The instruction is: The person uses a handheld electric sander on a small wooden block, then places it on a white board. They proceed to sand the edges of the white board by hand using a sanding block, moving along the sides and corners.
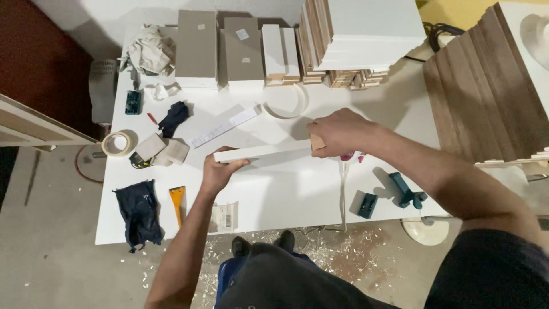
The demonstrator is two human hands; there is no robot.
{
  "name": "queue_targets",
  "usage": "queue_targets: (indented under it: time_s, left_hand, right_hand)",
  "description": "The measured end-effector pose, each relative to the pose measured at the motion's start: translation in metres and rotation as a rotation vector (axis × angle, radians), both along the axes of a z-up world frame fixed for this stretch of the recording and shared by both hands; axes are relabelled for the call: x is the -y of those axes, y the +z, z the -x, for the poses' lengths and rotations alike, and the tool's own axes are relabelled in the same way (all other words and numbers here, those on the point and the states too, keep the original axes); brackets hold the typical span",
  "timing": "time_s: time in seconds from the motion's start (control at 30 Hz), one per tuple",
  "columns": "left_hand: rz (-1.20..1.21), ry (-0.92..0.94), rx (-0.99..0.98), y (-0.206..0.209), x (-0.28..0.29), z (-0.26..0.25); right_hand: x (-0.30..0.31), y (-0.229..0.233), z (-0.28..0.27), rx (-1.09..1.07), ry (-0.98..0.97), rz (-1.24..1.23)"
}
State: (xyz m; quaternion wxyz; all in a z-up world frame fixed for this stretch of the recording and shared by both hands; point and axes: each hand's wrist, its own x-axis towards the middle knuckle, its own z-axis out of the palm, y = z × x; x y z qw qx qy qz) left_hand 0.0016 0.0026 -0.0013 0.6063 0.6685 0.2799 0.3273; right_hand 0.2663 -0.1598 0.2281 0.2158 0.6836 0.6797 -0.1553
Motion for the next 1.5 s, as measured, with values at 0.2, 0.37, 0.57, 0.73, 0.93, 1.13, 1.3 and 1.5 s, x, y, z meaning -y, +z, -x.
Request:
queue_targets:
  time_s: [0.2, 0.37, 0.57, 0.73, 0.93, 1.13, 1.3, 1.5]
  left_hand:
    - [0.017, 0.034, -0.048, 0.001, -0.001, 0.003]
    - [-0.019, 0.049, -0.014, -0.017, -0.01, 0.006]
    - [-0.034, 0.059, -0.004, -0.007, -0.005, 0.005]
    - [-0.039, 0.079, 0.03, -0.006, -0.006, 0.006]
    - [-0.048, 0.105, 0.051, -0.004, -0.008, 0.008]
    - [-0.059, 0.114, 0.056, 0.004, -0.006, 0.007]
    - [-0.043, 0.139, 0.051, 0.009, -0.002, 0.007]
    - [-0.039, 0.144, 0.049, 0.02, 0.002, 0.021]
  right_hand:
    - [0.035, 0.003, -0.042, 0.044, -0.075, 0.021]
    - [0.05, 0.009, -0.059, 0.063, -0.113, 0.065]
    - [0.091, -0.042, -0.061, -0.037, -0.232, 0.132]
    - [0.145, -0.248, -0.038, -0.426, -0.346, -0.104]
    - [0.148, -0.378, -0.005, -0.381, -0.328, -0.287]
    - [0.178, -0.357, -0.024, -0.313, -0.197, -1.087]
    - [0.256, -0.478, -0.153, -1.733, -2.263, -1.351]
    - [0.274, -0.439, -0.186, -1.83, -2.541, -1.758]
